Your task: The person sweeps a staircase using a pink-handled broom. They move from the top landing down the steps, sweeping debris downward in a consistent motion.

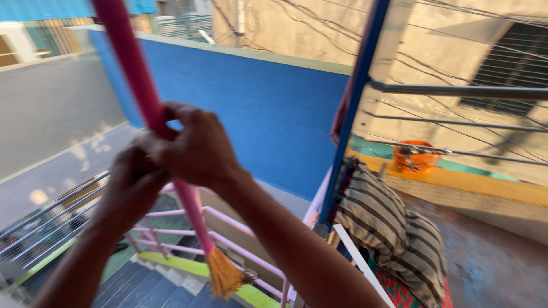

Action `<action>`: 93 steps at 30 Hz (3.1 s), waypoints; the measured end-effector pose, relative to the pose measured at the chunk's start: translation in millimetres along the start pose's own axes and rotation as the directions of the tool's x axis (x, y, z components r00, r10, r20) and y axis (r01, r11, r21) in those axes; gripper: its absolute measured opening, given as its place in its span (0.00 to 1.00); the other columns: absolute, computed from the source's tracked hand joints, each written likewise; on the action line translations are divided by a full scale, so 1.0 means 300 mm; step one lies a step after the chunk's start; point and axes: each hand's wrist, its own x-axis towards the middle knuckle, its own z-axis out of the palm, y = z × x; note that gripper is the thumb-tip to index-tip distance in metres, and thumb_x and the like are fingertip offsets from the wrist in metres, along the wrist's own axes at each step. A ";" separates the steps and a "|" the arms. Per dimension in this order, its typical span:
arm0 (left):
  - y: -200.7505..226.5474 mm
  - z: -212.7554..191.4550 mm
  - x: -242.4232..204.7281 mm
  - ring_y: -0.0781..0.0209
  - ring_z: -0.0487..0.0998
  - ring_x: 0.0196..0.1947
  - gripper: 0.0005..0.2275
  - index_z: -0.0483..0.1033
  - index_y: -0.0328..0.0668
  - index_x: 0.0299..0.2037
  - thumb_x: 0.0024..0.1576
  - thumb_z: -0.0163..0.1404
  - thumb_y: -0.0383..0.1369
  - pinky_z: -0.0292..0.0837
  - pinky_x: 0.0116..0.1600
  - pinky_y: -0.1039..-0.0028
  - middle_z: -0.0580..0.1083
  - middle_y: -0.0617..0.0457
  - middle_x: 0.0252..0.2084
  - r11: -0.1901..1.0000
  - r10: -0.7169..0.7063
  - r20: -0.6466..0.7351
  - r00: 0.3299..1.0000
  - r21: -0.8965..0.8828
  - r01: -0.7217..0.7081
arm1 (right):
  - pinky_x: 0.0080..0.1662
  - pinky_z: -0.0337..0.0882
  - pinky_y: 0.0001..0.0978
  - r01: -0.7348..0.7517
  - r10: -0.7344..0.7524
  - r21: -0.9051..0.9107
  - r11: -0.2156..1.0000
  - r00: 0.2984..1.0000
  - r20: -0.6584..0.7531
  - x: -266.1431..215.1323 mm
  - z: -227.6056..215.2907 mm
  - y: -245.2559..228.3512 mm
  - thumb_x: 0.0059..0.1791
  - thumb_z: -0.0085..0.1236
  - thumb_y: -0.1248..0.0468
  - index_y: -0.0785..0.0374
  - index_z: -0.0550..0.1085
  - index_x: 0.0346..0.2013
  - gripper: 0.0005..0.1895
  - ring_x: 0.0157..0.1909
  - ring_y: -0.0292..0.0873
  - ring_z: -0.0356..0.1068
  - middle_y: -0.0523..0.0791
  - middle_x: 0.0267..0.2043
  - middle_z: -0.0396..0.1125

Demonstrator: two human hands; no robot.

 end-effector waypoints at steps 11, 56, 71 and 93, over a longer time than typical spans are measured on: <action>-0.067 0.030 0.105 0.63 0.79 0.35 0.13 0.71 0.33 0.51 0.57 0.51 0.28 0.78 0.39 0.70 0.77 0.50 0.35 0.998 -0.061 0.155 0.986 0.015 0.059 | 0.35 0.76 0.36 -0.062 0.038 -0.184 0.981 0.991 -0.129 -0.031 -0.007 0.009 0.44 0.59 0.53 0.60 0.79 0.35 0.14 0.27 0.43 0.76 0.46 0.27 0.74; -0.268 -0.148 0.283 0.63 0.79 0.35 0.13 0.71 0.33 0.51 0.55 0.47 0.24 0.78 0.41 0.69 0.77 0.48 0.35 0.996 -0.087 0.071 0.994 0.022 0.085 | 0.28 0.72 0.36 -0.127 0.101 -0.238 0.963 0.988 -0.119 0.251 0.271 0.182 0.45 0.57 0.52 0.63 0.77 0.35 0.16 0.20 0.40 0.72 0.47 0.19 0.71; -0.279 -0.328 0.338 0.63 0.82 0.36 0.10 0.75 0.38 0.46 0.60 0.46 0.33 0.79 0.40 0.68 0.79 0.49 0.34 0.993 -0.114 0.009 0.993 -0.008 0.114 | 0.31 0.75 0.28 -0.069 0.029 -0.109 0.992 0.941 -0.337 0.301 0.518 0.144 0.47 0.63 0.54 0.64 0.78 0.49 0.21 0.26 0.33 0.74 0.45 0.34 0.75; -0.464 -0.460 0.475 0.64 0.78 0.37 0.07 0.74 0.35 0.46 0.63 0.45 0.28 0.77 0.41 0.70 0.76 0.49 0.36 0.982 -0.101 0.090 0.991 -0.148 0.113 | 0.39 0.77 0.29 -0.097 0.032 -0.138 0.986 0.911 -0.412 0.411 0.693 0.284 0.49 0.64 0.58 0.63 0.80 0.50 0.18 0.34 0.34 0.73 0.45 0.41 0.76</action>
